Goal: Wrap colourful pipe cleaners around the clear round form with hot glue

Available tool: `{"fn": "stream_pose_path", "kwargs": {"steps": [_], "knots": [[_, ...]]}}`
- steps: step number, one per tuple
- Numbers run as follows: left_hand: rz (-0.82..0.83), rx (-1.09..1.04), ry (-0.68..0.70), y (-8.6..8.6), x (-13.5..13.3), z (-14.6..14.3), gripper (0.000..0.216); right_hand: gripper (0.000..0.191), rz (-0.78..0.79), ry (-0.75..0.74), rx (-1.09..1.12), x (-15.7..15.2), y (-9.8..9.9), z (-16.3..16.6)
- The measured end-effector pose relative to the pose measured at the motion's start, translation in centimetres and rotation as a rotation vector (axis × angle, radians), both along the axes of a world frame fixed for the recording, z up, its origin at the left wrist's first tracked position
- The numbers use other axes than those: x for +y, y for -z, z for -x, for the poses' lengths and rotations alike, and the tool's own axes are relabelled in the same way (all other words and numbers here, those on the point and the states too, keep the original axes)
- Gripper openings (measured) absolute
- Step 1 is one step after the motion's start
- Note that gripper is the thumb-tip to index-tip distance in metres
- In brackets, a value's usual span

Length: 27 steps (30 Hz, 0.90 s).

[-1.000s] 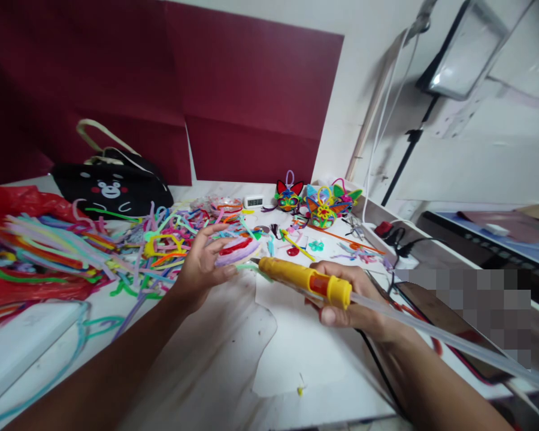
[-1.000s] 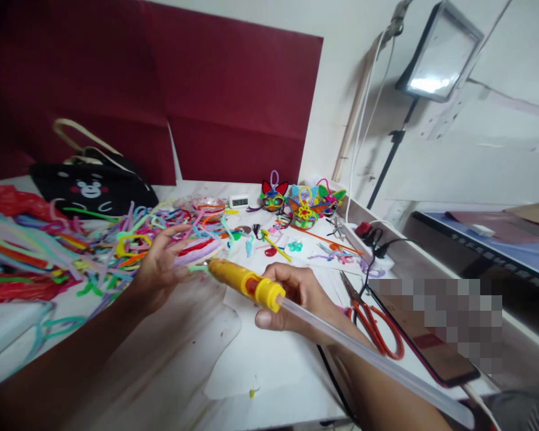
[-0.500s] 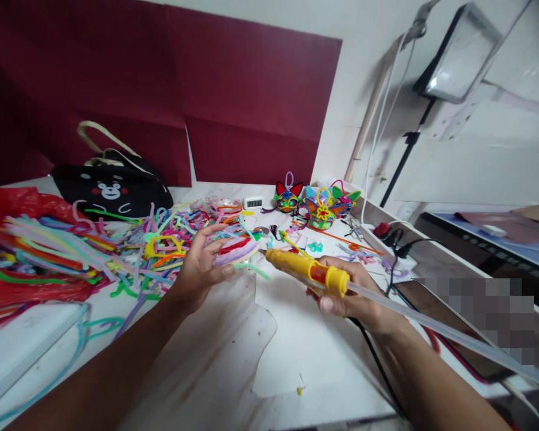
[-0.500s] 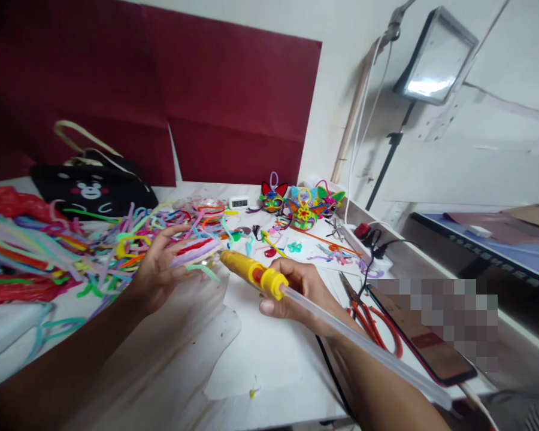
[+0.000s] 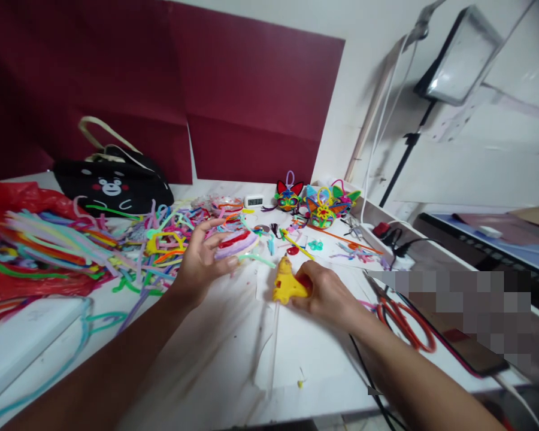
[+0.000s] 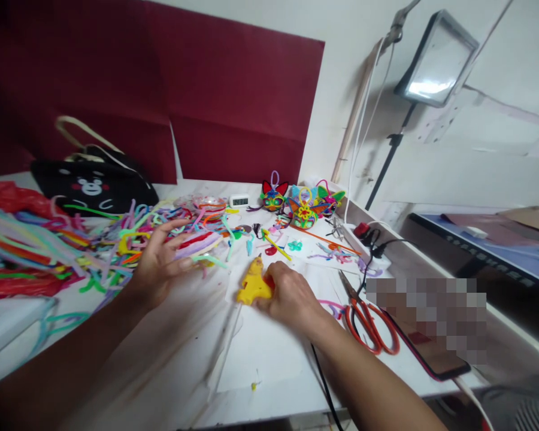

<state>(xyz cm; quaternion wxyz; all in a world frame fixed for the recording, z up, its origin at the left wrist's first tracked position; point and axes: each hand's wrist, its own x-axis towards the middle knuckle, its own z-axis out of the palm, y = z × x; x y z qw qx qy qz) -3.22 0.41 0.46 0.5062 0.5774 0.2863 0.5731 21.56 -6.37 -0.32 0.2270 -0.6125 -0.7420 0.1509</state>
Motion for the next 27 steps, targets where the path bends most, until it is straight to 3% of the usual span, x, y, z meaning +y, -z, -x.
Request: {"fn": "stream_pose_path", "kwargs": {"steps": [3,5,12,16,22,27], "knots": [[0.007,0.043,-0.059,0.0,-0.2,-0.2,0.080,0.028,0.022,-0.059,-0.128,-0.2,-0.1,0.1],[0.000,0.061,-0.082,0.0,-0.5,-0.4,0.079,0.027,-0.052,-0.134,-0.163,-0.4,-0.2,0.0],[-0.014,0.120,-0.042,0.4,-1.3,-1.7,0.080,0.034,-0.398,-0.207,0.337,-1.4,-0.3,0.6],[-0.024,0.149,-0.006,1.5,-1.3,-1.9,0.082,0.021,-0.492,-0.244,0.372,-1.5,-0.2,1.0],[-0.020,0.165,0.062,2.0,-1.5,-2.1,0.084,0.015,-0.534,-0.251,0.333,-1.4,-0.7,0.8],[-0.020,0.172,0.107,1.8,-1.9,-2.3,0.083,0.016,-0.404,-0.190,0.418,-1.2,-0.8,0.8]]}}
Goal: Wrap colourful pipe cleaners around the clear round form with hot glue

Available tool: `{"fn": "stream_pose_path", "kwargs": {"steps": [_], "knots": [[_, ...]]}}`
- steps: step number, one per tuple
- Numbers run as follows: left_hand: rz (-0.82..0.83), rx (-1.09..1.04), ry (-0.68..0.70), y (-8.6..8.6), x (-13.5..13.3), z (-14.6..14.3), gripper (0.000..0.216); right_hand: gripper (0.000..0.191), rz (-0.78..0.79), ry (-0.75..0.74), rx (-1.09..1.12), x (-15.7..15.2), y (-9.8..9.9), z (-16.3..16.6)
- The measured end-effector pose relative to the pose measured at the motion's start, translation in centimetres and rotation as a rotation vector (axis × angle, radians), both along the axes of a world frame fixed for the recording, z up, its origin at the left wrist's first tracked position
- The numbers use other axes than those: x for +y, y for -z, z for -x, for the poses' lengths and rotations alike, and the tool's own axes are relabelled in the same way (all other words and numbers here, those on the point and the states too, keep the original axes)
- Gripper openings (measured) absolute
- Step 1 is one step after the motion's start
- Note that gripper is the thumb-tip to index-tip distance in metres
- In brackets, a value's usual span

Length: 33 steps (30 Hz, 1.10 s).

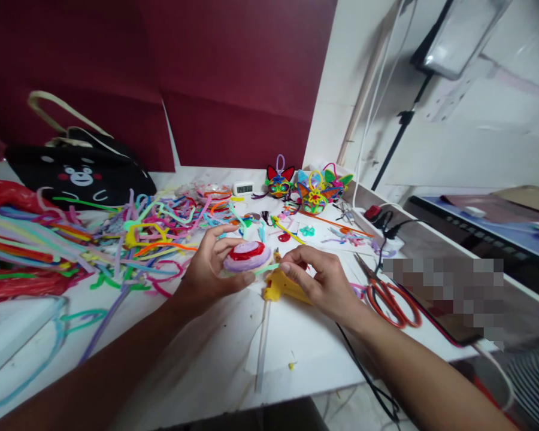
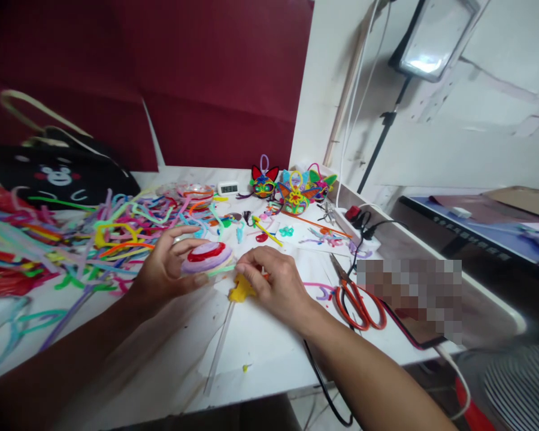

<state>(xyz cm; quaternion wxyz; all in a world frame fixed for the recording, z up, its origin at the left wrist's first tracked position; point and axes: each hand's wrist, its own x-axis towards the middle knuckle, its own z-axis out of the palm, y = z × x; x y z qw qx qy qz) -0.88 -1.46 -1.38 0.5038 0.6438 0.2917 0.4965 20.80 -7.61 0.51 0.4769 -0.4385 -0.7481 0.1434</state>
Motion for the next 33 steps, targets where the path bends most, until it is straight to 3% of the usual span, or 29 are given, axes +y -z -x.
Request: {"fn": "stream_pose_path", "kwargs": {"steps": [14,25,33], "knots": [[0.039,-0.029,0.141,-0.37,-0.64,-0.01,0.078,0.025,0.276,-0.095,0.203,0.26,-0.03,-0.15],[0.039,-0.052,0.254,-0.20,-0.36,0.30,0.080,0.039,0.584,-0.245,0.588,0.80,0.01,-0.12],[0.100,-0.075,0.357,-0.84,-1.01,0.29,0.084,0.046,0.657,-0.220,0.606,0.72,-0.51,-0.38]]}}
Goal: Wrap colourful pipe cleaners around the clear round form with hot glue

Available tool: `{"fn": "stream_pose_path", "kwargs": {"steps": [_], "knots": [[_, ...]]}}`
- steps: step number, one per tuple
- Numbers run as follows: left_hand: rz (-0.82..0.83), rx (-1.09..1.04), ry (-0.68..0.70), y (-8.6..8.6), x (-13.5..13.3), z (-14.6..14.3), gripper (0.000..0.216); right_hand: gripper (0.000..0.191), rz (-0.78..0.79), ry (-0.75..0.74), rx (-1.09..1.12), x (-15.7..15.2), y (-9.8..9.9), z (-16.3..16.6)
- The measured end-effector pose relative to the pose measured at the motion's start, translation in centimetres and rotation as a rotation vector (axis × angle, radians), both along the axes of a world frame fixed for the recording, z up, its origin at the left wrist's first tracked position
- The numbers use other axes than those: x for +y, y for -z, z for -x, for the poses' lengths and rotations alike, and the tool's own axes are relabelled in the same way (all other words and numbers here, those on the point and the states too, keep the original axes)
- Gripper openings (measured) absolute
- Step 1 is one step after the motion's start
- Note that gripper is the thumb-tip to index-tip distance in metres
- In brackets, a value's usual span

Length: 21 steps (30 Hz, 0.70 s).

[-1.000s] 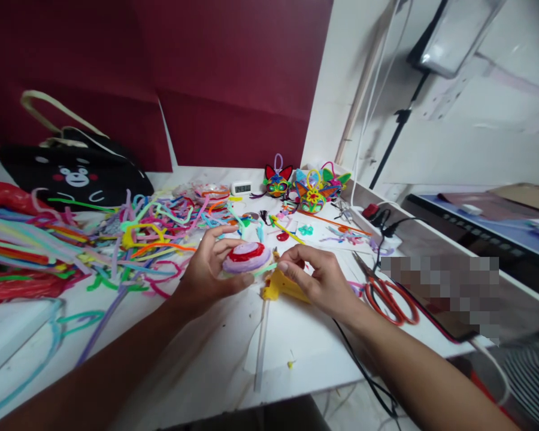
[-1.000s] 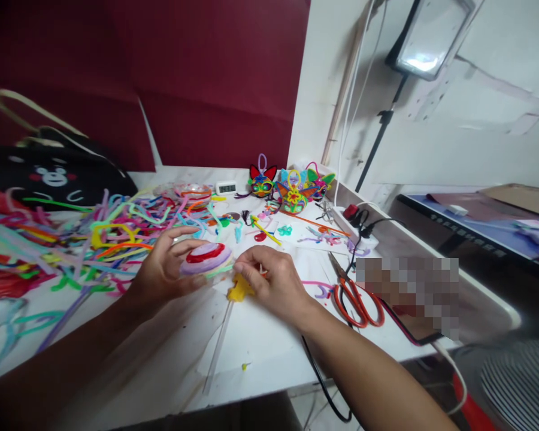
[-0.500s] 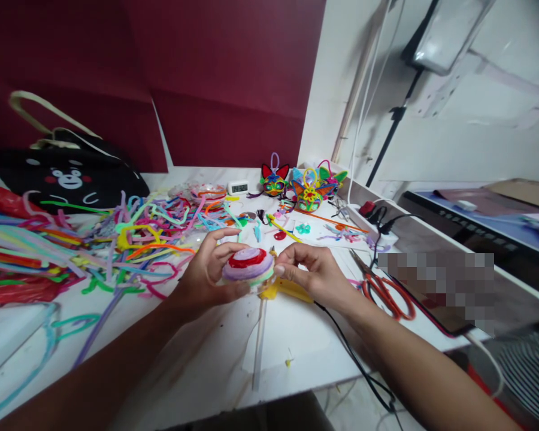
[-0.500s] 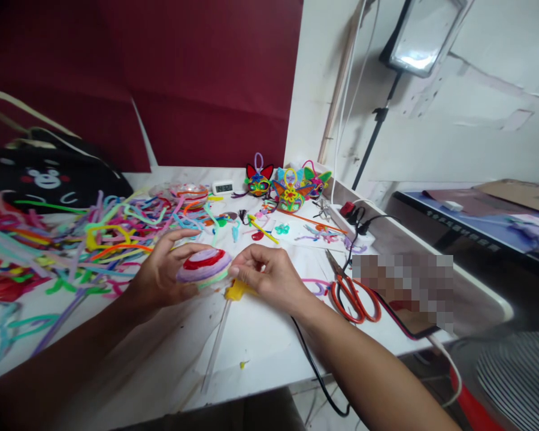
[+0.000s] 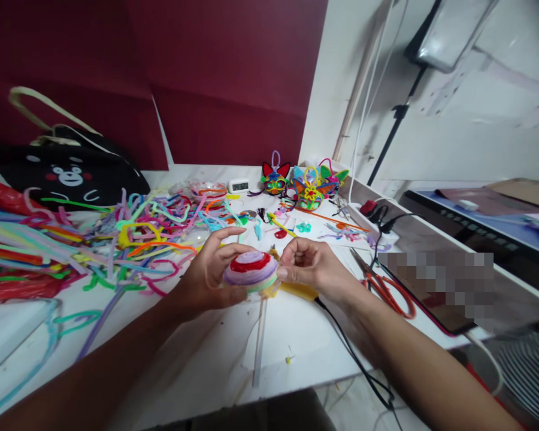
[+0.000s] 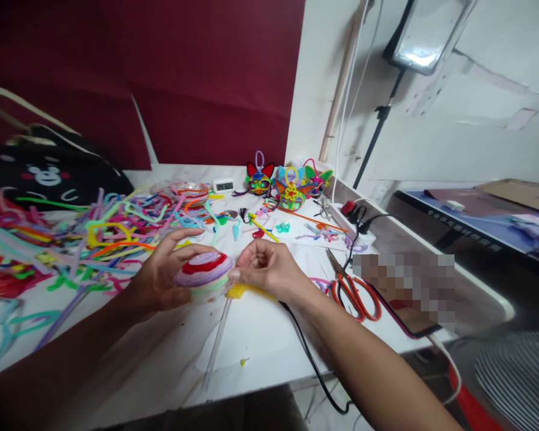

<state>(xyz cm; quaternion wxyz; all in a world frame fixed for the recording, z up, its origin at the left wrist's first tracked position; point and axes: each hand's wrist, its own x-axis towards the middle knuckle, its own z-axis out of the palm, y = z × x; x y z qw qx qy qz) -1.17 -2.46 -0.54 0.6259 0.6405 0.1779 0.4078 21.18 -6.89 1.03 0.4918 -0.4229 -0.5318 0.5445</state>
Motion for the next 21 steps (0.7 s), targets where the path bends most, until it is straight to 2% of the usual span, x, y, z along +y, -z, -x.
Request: {"fn": "stream_pose_path", "kwargs": {"steps": [5,8,11,16,21], "knots": [[0.064,-0.009,0.018,-0.3,-0.4,0.2,0.084,0.049,-0.028,-0.039,0.001,0.4,0.2,-0.2],[0.075,-0.021,0.065,-0.2,0.0,0.3,0.081,0.057,0.005,-0.092,0.070,0.6,0.6,-0.2],[0.085,-0.037,0.092,-0.2,0.4,0.5,0.079,0.054,0.043,-0.163,0.140,0.5,0.9,0.0],[0.126,-0.031,0.119,-0.6,0.4,0.5,0.085,0.055,0.095,-0.297,0.217,0.3,1.4,0.2],[0.102,-0.048,0.166,-0.4,0.8,0.7,0.093,0.062,0.058,-0.323,0.181,0.3,1.6,0.1]]}}
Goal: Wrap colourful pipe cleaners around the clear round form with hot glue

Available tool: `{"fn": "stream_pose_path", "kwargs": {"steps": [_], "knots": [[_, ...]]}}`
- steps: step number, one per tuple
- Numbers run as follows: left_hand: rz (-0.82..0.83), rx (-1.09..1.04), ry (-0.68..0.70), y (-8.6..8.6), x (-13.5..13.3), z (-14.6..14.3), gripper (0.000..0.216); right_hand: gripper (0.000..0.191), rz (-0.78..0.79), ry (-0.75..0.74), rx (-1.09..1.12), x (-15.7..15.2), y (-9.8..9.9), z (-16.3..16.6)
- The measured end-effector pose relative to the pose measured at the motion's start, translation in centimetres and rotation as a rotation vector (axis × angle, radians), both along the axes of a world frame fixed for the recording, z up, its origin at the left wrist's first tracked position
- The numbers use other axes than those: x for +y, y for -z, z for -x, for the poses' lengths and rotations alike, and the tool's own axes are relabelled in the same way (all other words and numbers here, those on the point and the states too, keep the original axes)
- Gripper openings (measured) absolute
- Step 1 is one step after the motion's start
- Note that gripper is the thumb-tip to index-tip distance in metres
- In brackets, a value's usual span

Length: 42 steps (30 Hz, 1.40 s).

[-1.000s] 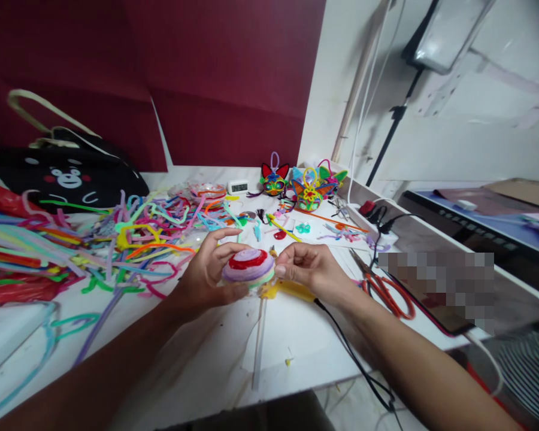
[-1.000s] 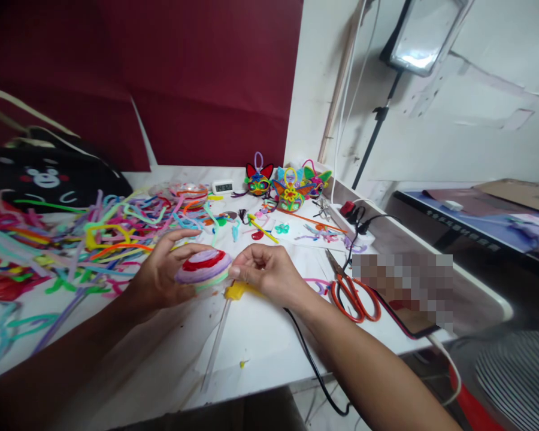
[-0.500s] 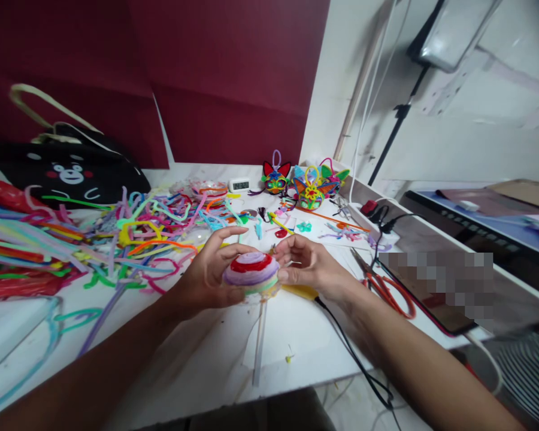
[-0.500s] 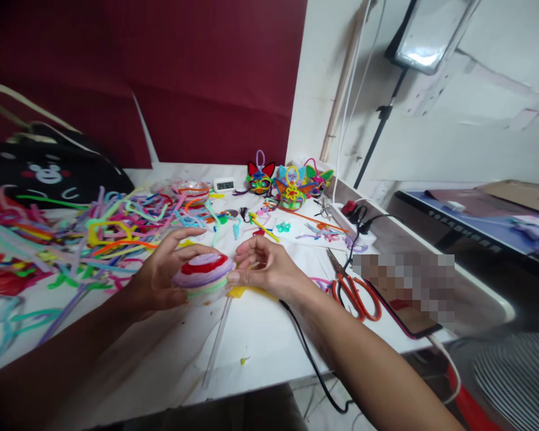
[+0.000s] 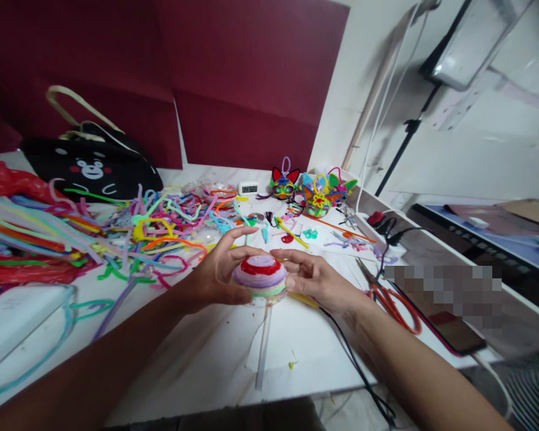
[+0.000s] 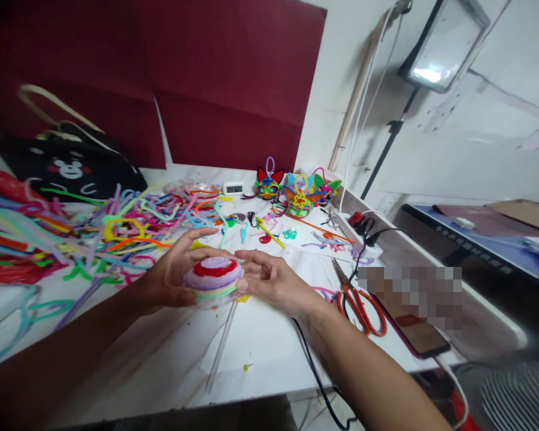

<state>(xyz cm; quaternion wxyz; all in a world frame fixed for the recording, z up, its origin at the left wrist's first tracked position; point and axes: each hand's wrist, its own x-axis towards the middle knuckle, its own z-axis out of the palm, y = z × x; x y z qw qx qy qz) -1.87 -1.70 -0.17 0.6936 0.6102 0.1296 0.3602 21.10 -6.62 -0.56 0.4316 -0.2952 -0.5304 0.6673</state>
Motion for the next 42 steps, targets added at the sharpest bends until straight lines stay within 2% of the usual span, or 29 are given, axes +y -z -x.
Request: {"fn": "stream_pose_path", "kwargs": {"steps": [5,14,16,20,22,26,30,34,42], "knots": [[-0.059,-0.005,0.012,0.3,0.5,0.3,0.097,0.058,-0.047,0.003,-0.010,0.0,0.2,0.1],[-0.108,0.059,-0.004,0.2,0.9,0.7,0.092,0.047,-0.158,0.051,-0.094,-0.3,-0.2,0.2],[-0.133,0.062,-0.072,0.2,1.0,0.7,0.083,0.048,-0.182,0.101,-0.115,-0.2,-0.2,0.2],[-0.211,0.104,-0.299,0.1,1.0,0.3,0.055,0.052,-0.223,0.283,-0.131,0.2,0.1,0.2],[-0.197,0.145,-0.348,0.1,0.8,0.1,0.049,0.054,-0.233,0.365,-0.144,0.4,0.3,0.4],[-0.227,0.166,-0.330,0.5,0.4,-0.3,0.051,0.063,-0.220,0.472,-0.190,0.5,0.8,1.1],[-0.299,0.235,-0.409,0.9,-0.1,-0.9,0.057,0.069,-0.226,0.538,-0.254,0.3,1.4,1.8],[-0.309,0.300,-0.505,0.7,-0.5,-1.5,0.064,0.065,-0.286,0.585,-0.343,0.1,1.5,2.1],[-0.315,0.342,-0.544,-0.1,-1.3,-1.8,0.068,0.057,-0.359,0.601,-0.423,-0.3,1.6,2.3]]}}
